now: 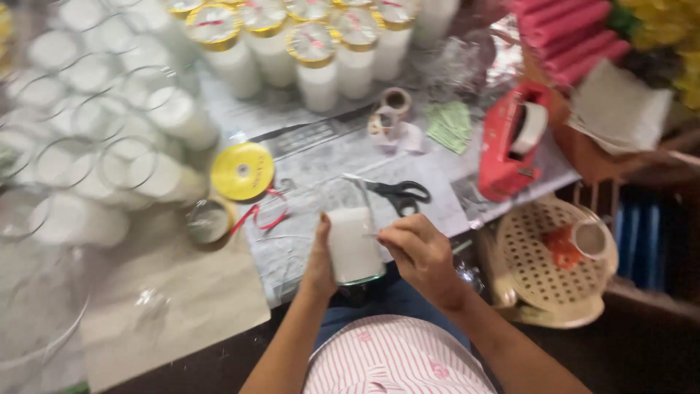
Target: The person is sealing glass candles with gold lids, trimming excess material with scissors, and applying labels to the jars.
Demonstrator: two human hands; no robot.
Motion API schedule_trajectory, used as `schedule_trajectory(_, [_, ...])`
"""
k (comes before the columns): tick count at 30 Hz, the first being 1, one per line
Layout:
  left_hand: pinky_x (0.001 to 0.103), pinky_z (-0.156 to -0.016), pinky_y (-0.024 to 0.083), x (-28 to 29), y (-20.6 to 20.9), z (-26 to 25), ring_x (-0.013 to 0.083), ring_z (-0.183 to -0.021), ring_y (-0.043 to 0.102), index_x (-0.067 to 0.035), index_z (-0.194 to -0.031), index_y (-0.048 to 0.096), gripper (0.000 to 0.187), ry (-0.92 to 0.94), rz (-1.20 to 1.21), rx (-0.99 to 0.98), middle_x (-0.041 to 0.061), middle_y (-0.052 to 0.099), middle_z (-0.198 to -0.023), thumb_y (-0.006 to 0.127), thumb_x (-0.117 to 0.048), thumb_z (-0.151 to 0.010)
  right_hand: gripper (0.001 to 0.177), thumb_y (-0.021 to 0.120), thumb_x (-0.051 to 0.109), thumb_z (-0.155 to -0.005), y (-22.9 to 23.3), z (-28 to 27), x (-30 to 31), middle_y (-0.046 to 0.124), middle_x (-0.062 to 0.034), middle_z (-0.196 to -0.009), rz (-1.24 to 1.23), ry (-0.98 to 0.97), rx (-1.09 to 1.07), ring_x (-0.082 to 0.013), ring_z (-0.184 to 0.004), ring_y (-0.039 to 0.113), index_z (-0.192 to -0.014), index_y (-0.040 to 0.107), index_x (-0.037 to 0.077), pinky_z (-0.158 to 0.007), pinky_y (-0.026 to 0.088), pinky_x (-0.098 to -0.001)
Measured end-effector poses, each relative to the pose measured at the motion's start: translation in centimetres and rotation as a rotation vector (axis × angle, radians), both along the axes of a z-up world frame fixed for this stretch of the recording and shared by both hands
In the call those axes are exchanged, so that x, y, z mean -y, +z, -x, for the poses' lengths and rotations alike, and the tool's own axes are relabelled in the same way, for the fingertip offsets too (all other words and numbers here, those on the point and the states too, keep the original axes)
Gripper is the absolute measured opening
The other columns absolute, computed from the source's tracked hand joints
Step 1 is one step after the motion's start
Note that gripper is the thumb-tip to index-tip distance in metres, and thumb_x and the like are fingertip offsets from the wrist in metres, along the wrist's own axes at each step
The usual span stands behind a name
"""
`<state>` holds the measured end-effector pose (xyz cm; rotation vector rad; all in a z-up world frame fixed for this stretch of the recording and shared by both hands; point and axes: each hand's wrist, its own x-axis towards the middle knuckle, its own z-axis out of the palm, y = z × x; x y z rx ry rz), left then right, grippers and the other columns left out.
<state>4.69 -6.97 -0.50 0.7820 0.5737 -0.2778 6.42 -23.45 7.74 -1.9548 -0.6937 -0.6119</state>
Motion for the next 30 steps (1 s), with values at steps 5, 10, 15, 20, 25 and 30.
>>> schedule_trajectory(5, [0.038,-0.072,0.061,0.2,1.3,1.0,0.0260,-0.087,0.072,-0.008,-0.141,0.058,0.084,0.103,0.035,-0.026,0.018,0.072,-0.115,0.065,-0.069,-0.083,0.009,0.070,0.007,-0.093,-0.6,-1.2,-1.4,0.066,-0.0017,-0.086,0.222,0.172,0.324,-0.0217,-0.082,0.068,-0.096,0.076,0.013,-0.073,0.062,-0.0346])
schedule_trajectory(10, [0.036,-0.076,0.063,-1.0,-3.0,1.3,0.0252,-0.092,0.072,-0.012,-0.145,0.057,0.082,-0.014,-0.091,-0.009,0.018,0.072,-0.118,0.069,-0.066,-0.084,0.013,0.064,0.006,-0.097,-1.7,-4.9,-2.3,0.066,-0.0069,-0.084,0.244,0.203,0.386,-0.0288,-0.080,0.067,-0.090,0.074,0.008,-0.070,0.058,-0.0381])
schedule_trajectory(15, [0.041,-0.079,0.063,-1.2,1.1,2.5,0.0289,-0.098,0.072,-0.012,-0.157,0.042,0.095,-0.043,-0.120,-0.010,0.022,0.070,-0.119,0.067,-0.068,-0.084,0.008,0.072,-0.001,-0.095,-1.0,-7.6,-1.9,0.065,-0.0075,-0.082,0.147,0.101,0.324,-0.0265,-0.078,0.064,-0.089,0.075,0.004,-0.071,0.056,-0.0342])
schedule_trajectory(20, [0.038,-0.082,0.061,-0.9,0.6,2.3,0.0228,-0.097,0.069,-0.014,-0.161,0.033,0.095,-0.009,-0.053,0.017,0.018,0.067,-0.119,0.063,-0.067,-0.088,0.010,0.070,0.007,-0.095,-2.7,-4.4,-2.5,0.068,-0.0060,-0.084,0.145,0.208,0.320,-0.0276,-0.079,0.068,-0.087,0.076,0.009,-0.071,0.058,-0.0373])
schedule_trajectory(25, [0.036,-0.078,0.062,-1.4,1.5,3.0,0.0245,-0.094,0.071,-0.013,-0.157,0.042,0.092,-0.043,-0.072,0.004,0.019,0.071,-0.114,0.065,-0.066,-0.086,0.009,0.076,0.000,-0.091,-5.4,-9.1,-1.4,0.066,-0.0057,-0.084,0.223,0.039,0.274,-0.0252,-0.081,0.065,-0.088,0.076,0.008,-0.071,0.057,-0.0344])
schedule_trajectory(30, [0.044,-0.082,0.062,-1.5,0.7,2.9,0.0272,-0.096,0.074,-0.011,-0.139,0.060,0.078,0.022,0.176,0.053,0.019,0.074,-0.113,0.071,-0.064,-0.082,0.007,0.076,-0.002,-0.095,-3.5,-9.4,0.3,0.066,-0.0106,-0.096,0.020,-0.001,-0.118,-0.0268,-0.091,0.065,-0.097,0.073,0.004,-0.075,0.055,-0.0354])
